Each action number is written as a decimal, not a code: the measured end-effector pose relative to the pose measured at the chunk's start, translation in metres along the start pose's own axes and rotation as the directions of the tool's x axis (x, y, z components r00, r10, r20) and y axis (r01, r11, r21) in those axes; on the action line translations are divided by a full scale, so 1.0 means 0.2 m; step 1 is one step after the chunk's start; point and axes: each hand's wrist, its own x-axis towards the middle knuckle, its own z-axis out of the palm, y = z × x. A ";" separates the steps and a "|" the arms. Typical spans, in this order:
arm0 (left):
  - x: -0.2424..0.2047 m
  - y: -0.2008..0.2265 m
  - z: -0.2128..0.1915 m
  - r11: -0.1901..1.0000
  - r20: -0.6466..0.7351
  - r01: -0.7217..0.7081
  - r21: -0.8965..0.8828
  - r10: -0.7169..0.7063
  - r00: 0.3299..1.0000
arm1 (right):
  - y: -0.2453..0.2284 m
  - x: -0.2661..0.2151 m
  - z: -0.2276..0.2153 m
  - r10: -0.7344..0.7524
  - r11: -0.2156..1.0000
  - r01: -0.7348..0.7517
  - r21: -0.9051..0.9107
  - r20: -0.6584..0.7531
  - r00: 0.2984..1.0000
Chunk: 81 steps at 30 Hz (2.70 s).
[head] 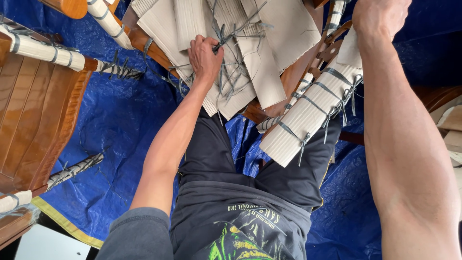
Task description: The person secures several bundles of white corrugated material using dark plastic strips by hand while sitting on a blue tarp.
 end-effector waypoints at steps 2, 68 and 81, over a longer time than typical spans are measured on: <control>0.01 0.04 0.00 0.996 -0.062 -0.029 -0.084 0.023 0.998 | 0.01 0.01 0.00 -0.007 1.000 0.007 -0.025 0.001 1.000; -0.42 1.03 -0.84 0.512 -0.128 -0.414 -0.753 0.503 0.855 | -0.35 -0.92 -0.95 -0.404 0.287 0.075 0.955 0.050 0.913; -0.47 1.03 -0.95 0.058 0.049 0.030 -0.998 0.380 0.924 | -0.31 -1.30 -0.91 -0.193 0.309 0.341 0.888 -0.292 0.937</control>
